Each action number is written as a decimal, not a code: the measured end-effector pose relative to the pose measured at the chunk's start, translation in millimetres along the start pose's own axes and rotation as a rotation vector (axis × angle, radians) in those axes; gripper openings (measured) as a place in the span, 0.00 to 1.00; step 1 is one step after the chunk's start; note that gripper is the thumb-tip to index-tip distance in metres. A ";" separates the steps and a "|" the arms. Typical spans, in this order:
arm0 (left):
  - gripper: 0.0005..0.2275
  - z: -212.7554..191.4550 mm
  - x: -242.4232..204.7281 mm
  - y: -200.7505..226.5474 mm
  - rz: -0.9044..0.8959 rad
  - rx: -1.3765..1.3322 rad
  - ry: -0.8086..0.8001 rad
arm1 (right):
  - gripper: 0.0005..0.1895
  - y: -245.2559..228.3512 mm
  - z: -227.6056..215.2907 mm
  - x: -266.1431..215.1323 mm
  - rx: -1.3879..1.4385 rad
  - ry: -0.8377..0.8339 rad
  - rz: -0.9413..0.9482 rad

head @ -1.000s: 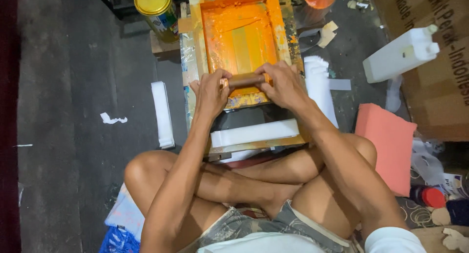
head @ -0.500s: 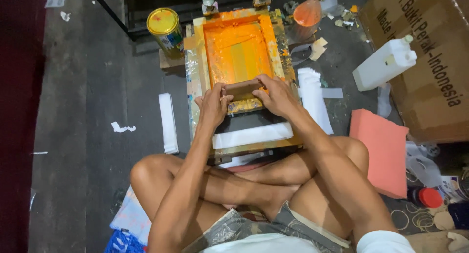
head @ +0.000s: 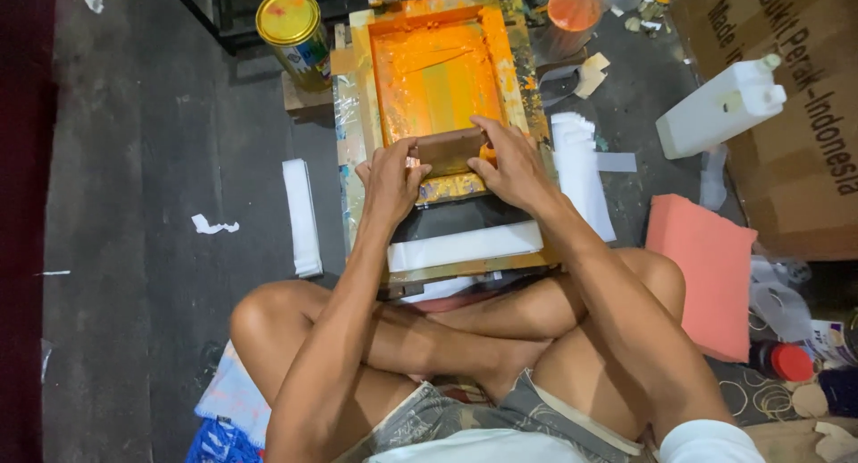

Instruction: The person sits cross-legged on the floor and uses a squeegee to spread orange ink across a screen printing frame. They then place a white strip of material onto the frame and press it down to transfer the ink. This process is repeated multiple times.

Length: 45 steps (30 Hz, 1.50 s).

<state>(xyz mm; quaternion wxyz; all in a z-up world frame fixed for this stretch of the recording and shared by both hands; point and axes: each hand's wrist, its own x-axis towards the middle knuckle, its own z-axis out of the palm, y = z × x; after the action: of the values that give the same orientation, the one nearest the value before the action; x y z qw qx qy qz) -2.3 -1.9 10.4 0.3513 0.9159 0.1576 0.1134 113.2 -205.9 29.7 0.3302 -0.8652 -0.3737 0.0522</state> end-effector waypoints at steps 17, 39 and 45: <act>0.12 -12.9 84.7 -9.2 0.072 -0.009 -0.005 | 0.36 27.6 4.8 84.1 -0.077 -0.026 0.002; 0.13 -8.2 39.5 -11.6 0.113 0.049 0.001 | 0.13 1.5 -13.8 39.2 -0.143 -0.034 -0.084; 0.14 -4.5 7.2 -14.2 0.090 0.052 -0.070 | 0.15 -21.7 -29.7 9.0 -0.126 -0.133 -0.031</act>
<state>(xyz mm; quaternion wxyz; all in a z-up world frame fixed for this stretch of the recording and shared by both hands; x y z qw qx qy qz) 0.0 13.5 4.7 0.3273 0.9343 0.1067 0.0927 116.3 -204.6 67.4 0.2505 -0.8730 -0.4107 0.0807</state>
